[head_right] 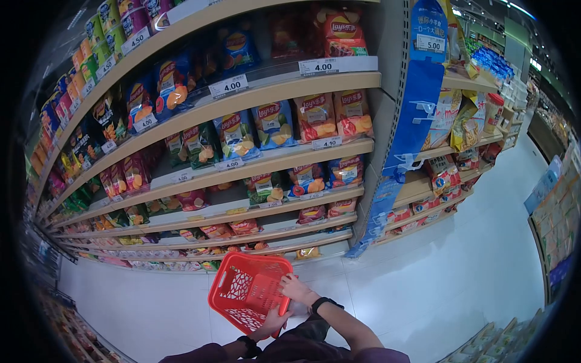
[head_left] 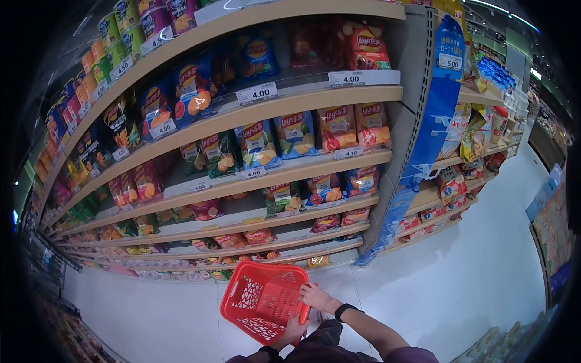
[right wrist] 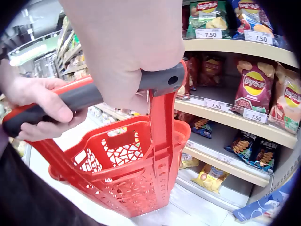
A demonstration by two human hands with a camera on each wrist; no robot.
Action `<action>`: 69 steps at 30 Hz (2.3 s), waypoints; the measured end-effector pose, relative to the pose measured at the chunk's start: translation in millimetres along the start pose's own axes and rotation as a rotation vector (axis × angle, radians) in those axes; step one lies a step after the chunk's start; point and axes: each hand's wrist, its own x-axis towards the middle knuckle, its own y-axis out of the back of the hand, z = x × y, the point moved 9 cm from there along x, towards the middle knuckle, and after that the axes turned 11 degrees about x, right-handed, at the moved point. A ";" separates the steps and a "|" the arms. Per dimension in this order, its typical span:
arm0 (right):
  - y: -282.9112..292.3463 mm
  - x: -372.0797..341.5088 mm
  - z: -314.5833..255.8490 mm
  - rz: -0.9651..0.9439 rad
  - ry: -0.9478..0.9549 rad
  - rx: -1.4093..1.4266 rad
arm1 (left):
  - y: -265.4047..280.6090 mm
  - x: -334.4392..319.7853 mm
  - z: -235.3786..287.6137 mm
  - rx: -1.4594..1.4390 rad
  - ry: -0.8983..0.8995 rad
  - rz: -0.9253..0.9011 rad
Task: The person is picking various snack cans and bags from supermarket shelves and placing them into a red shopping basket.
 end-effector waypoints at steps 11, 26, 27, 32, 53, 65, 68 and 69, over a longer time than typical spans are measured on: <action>-13.6 4.0 14.2 0.045 0.198 0.374 | 24.7 57.0 -9.2 0.807 0.118 0.057; -33.2 -114.1 169.8 -0.392 -0.124 0.902 | 19.7 44.6 34.9 0.826 0.003 0.561; -43.2 -137.3 190.2 -0.421 -0.107 0.796 | 20.0 39.3 50.5 0.799 0.048 0.540; -121.8 -278.8 294.0 -0.535 -0.459 0.692 | 26.2 42.3 90.0 0.671 -0.021 0.610; -150.4 -416.2 365.8 -0.442 -0.771 0.669 | 86.6 44.5 532.6 0.824 -1.171 0.998; -133.9 -453.6 338.2 -0.425 -0.841 0.711 | 190.1 22.4 762.2 0.476 -1.087 1.287; -193.5 -501.9 349.8 -0.390 -0.879 0.696 | 202.2 52.8 777.1 0.451 -0.909 1.084; -197.3 -514.6 352.9 -0.383 -0.912 0.699 | 204.6 59.7 780.5 0.452 -0.866 1.026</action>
